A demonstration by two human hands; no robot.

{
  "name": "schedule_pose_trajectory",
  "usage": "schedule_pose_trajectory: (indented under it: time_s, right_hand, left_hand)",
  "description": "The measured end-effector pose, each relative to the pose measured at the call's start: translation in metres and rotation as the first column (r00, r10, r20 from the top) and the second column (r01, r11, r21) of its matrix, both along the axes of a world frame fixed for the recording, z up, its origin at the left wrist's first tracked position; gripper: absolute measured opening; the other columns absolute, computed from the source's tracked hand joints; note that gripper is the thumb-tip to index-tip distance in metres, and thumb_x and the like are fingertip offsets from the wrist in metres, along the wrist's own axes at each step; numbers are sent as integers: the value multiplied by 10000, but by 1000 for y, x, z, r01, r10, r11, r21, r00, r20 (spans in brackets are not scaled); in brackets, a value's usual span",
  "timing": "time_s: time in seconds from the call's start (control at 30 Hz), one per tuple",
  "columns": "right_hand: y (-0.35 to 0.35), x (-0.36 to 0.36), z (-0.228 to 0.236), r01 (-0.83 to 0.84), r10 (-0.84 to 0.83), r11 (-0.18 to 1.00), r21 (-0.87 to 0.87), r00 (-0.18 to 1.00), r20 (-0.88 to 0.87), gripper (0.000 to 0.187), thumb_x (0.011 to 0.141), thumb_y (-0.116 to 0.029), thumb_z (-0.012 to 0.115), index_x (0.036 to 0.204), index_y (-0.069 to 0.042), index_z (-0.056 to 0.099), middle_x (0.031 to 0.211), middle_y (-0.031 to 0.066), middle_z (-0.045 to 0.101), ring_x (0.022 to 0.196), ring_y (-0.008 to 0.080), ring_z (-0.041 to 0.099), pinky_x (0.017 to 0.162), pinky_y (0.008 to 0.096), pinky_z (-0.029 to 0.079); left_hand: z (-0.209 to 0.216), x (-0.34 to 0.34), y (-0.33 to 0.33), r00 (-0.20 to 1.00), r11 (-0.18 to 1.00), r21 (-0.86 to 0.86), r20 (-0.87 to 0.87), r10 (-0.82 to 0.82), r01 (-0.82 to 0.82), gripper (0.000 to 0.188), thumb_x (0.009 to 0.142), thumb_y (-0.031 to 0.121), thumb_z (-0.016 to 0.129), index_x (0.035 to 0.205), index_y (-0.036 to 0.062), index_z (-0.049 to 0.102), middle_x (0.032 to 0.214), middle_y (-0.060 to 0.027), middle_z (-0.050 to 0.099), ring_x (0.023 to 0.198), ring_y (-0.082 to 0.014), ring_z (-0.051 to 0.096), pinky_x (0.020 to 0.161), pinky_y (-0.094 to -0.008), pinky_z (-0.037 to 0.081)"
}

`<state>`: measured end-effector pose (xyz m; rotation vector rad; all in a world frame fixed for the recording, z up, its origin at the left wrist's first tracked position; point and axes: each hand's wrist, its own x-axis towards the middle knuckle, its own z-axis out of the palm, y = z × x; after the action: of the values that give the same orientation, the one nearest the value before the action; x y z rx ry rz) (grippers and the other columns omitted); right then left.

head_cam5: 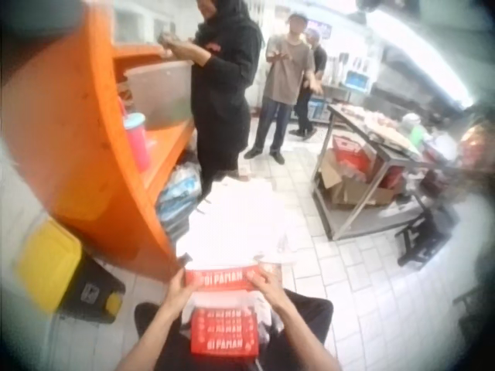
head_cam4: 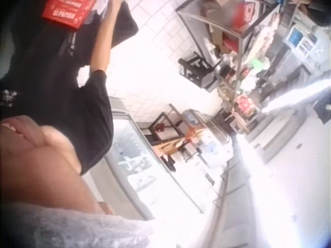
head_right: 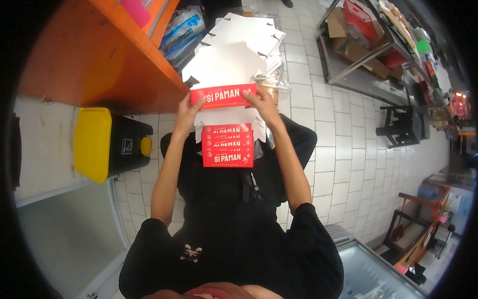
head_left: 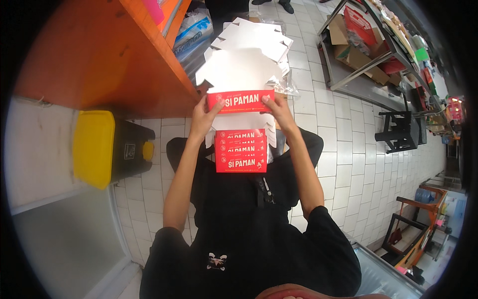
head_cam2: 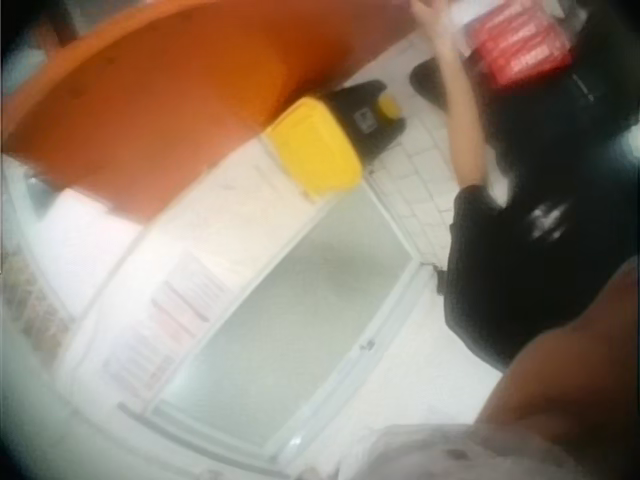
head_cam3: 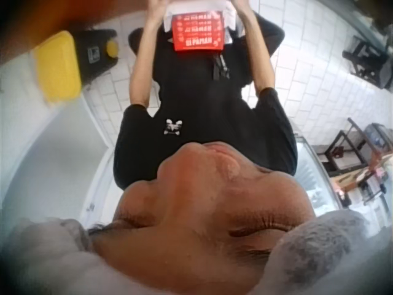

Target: The person sits on the floor and assembles red and white cardboard boxes by folding the flat pieces into shape. They repeatedly pick up a flat box, fold the sides and flaps, and place the finished box on a growing stack.

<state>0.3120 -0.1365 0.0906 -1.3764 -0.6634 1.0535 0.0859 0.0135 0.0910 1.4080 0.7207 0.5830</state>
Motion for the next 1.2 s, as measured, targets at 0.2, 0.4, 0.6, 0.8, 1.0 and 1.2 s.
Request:
schedule_pose_trajectory:
  time_s: [0.2, 0.4, 0.6, 0.8, 1.0, 1.2]
  right_hand:
    - [-27, -1, -47, -104, 106, 990, -90, 994, 10, 544, 902, -384, 730, 1295, -25, 619, 1125, 75, 677, 1018, 149, 609, 903, 297, 472]
    - [-36, -19, -60, -67, 46, 991, -118, 984, -174, 617, 899, -392, 732, 1337, 7, 561, 1230, 125, 653, 1155, 194, 594, 1003, 329, 439]
    - [-47, -29, -99, -64, 50, 995, -70, 982, -184, 636, 971, -442, 642, 1373, 31, 504, 1258, 116, 632, 1112, 157, 610, 971, 305, 485]
    - [-36, -14, -97, -265, 326, 854, -448, 943, 65, 1122, 818, -847, 486, 1393, 116, 460, 1367, 285, 540, 1276, 312, 541, 1079, 362, 403]
    - [-31, -10, -77, -303, 441, 769, -563, 889, 123, 1128, 811, -891, 407, 1337, 94, 564, 1310, 272, 607, 1218, 336, 601, 1052, 376, 447]
    - [-34, -4, -63, -294, 484, 760, -580, 851, 203, 1080, 799, -897, 410, 1359, 11, 578, 1303, 264, 615, 1235, 369, 585, 1061, 394, 444]
  left_hand:
    - [-31, -11, -20, 994, 985, -158, -93, 60, -75, 625, 866, 354, 791, 1275, -28, 511, 1200, -166, 637, 1105, -194, 616, 937, -336, 496]
    - [-55, -26, -24, 929, 982, -188, -364, -67, -3, 716, 908, 564, 666, 1313, -14, 545, 1152, -183, 661, 1068, -212, 641, 935, -333, 490]
    - [-79, -34, -20, 850, 980, 28, -502, -157, 197, 747, 966, 623, 512, 1333, -24, 574, 1158, -216, 702, 1081, -301, 673, 962, -401, 500]
    - [-91, -39, -18, 799, 989, 21, -592, -106, 147, 829, 967, 720, 359, 1171, -16, 683, 1089, -278, 701, 1139, -387, 645, 967, -429, 478]
    - [-76, -40, -28, 760, 960, 197, -649, -24, 198, 880, 987, 717, 241, 1130, -27, 690, 1056, -320, 680, 1111, -460, 626, 948, -476, 475]
    - [-87, -39, -19, 662, 976, 13, -737, -136, 215, 923, 990, 717, 225, 1077, -72, 695, 911, -281, 702, 915, -406, 688, 869, -451, 505]
